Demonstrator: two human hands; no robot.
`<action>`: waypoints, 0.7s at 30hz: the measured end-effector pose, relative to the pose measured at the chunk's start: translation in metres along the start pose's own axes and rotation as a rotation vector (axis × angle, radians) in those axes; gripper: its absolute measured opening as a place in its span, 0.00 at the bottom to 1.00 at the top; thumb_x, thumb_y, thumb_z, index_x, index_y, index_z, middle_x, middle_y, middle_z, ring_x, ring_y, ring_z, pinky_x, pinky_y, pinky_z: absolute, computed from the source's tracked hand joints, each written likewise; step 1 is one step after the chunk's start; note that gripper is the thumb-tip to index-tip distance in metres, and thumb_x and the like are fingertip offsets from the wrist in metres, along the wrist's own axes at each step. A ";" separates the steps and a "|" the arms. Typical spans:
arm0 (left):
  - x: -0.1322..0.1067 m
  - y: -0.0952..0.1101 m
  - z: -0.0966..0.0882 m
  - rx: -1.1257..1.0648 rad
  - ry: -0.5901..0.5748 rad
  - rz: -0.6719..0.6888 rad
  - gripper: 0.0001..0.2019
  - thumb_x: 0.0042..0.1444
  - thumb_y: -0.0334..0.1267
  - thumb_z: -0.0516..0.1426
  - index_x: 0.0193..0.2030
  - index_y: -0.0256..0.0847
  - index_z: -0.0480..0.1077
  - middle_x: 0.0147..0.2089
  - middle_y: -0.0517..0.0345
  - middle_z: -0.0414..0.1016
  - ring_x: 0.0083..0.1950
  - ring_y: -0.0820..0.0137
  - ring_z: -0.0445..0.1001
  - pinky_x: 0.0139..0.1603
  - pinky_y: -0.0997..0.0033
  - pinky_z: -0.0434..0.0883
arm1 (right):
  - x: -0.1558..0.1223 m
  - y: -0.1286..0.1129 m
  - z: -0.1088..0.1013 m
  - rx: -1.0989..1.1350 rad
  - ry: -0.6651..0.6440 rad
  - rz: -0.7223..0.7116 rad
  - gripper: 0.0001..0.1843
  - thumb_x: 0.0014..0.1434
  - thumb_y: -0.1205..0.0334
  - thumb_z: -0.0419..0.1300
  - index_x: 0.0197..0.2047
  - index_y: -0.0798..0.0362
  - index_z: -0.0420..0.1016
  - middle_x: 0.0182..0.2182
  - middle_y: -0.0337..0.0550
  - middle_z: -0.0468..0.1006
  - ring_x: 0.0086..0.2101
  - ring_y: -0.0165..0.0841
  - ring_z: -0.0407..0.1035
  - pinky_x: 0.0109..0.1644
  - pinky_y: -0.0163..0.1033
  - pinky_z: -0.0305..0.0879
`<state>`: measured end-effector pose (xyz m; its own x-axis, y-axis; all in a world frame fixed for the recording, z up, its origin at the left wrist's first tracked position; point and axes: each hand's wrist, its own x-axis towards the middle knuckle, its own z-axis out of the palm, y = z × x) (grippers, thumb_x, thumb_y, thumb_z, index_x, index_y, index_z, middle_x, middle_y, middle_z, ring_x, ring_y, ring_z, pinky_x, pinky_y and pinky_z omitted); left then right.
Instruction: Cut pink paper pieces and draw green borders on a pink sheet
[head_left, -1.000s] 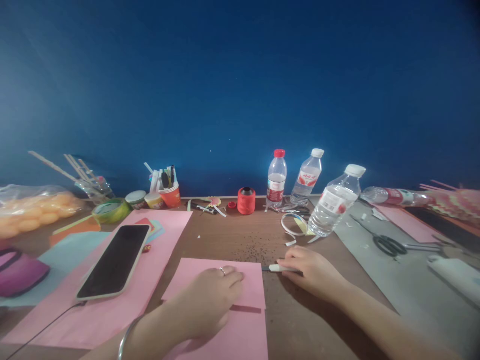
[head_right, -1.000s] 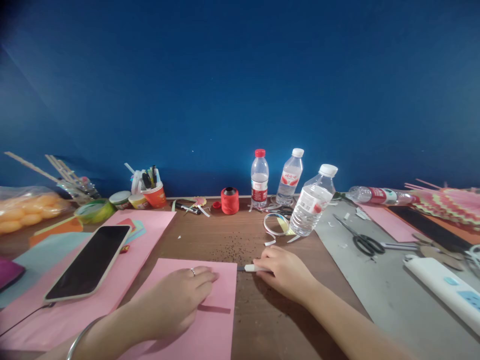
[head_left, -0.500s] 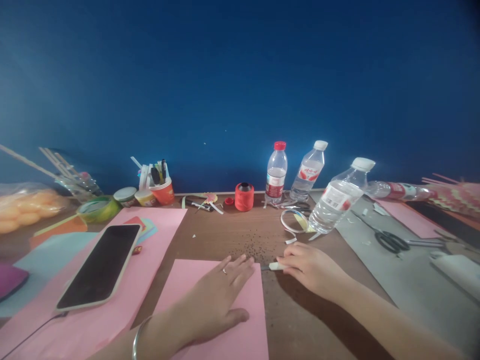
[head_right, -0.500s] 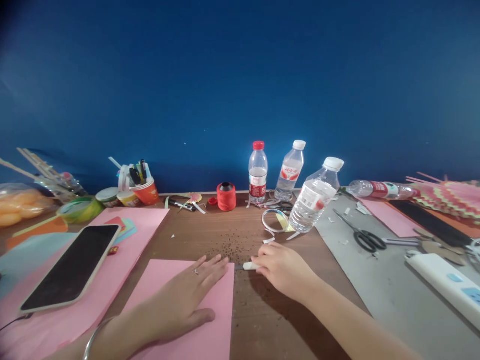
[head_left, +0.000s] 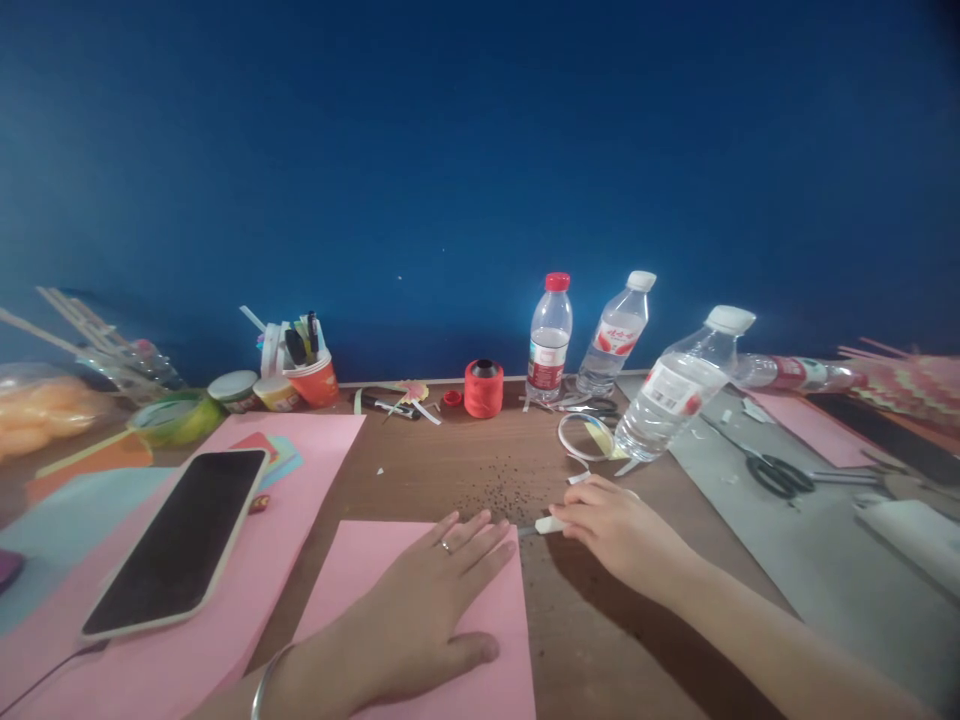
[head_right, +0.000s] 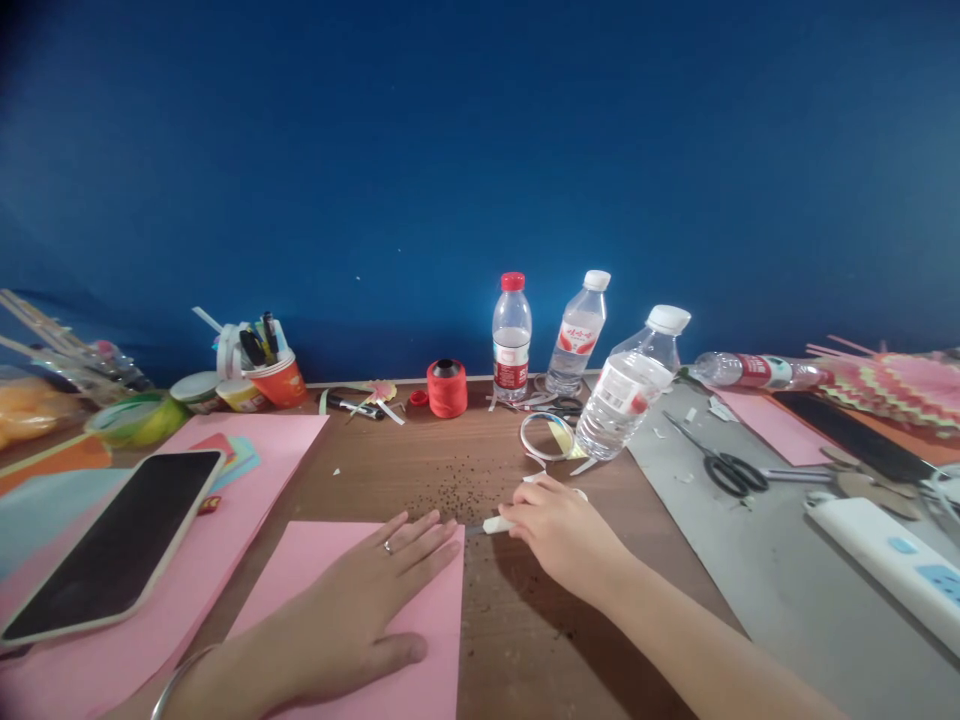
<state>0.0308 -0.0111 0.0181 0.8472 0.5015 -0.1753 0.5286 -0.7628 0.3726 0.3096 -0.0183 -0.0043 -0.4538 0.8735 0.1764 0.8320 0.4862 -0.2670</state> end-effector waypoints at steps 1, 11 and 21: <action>0.001 0.000 0.000 0.000 0.007 -0.003 0.40 0.57 0.52 0.54 0.69 0.53 0.32 0.71 0.61 0.36 0.70 0.60 0.40 0.68 0.51 0.40 | 0.000 0.000 0.000 -0.002 0.000 0.005 0.10 0.60 0.70 0.56 0.41 0.49 0.75 0.35 0.41 0.74 0.38 0.36 0.64 0.41 0.39 0.62; 0.012 0.005 0.012 0.075 0.143 -0.067 0.43 0.49 0.53 0.59 0.68 0.46 0.45 0.68 0.53 0.51 0.67 0.54 0.47 0.66 0.49 0.45 | 0.003 0.003 0.000 0.010 0.011 -0.005 0.10 0.61 0.70 0.55 0.39 0.48 0.76 0.33 0.39 0.74 0.37 0.33 0.63 0.41 0.37 0.60; 0.015 0.012 0.010 0.123 0.171 -0.146 0.41 0.48 0.55 0.58 0.66 0.38 0.52 0.61 0.48 0.61 0.59 0.53 0.58 0.60 0.53 0.56 | 0.004 0.005 -0.003 0.029 0.007 0.005 0.08 0.61 0.67 0.56 0.39 0.48 0.76 0.33 0.39 0.74 0.37 0.34 0.62 0.40 0.38 0.59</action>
<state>0.0502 -0.0173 0.0111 0.7460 0.6634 -0.0585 0.6557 -0.7161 0.2392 0.3127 -0.0130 -0.0022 -0.4478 0.8755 0.1816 0.8244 0.4829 -0.2954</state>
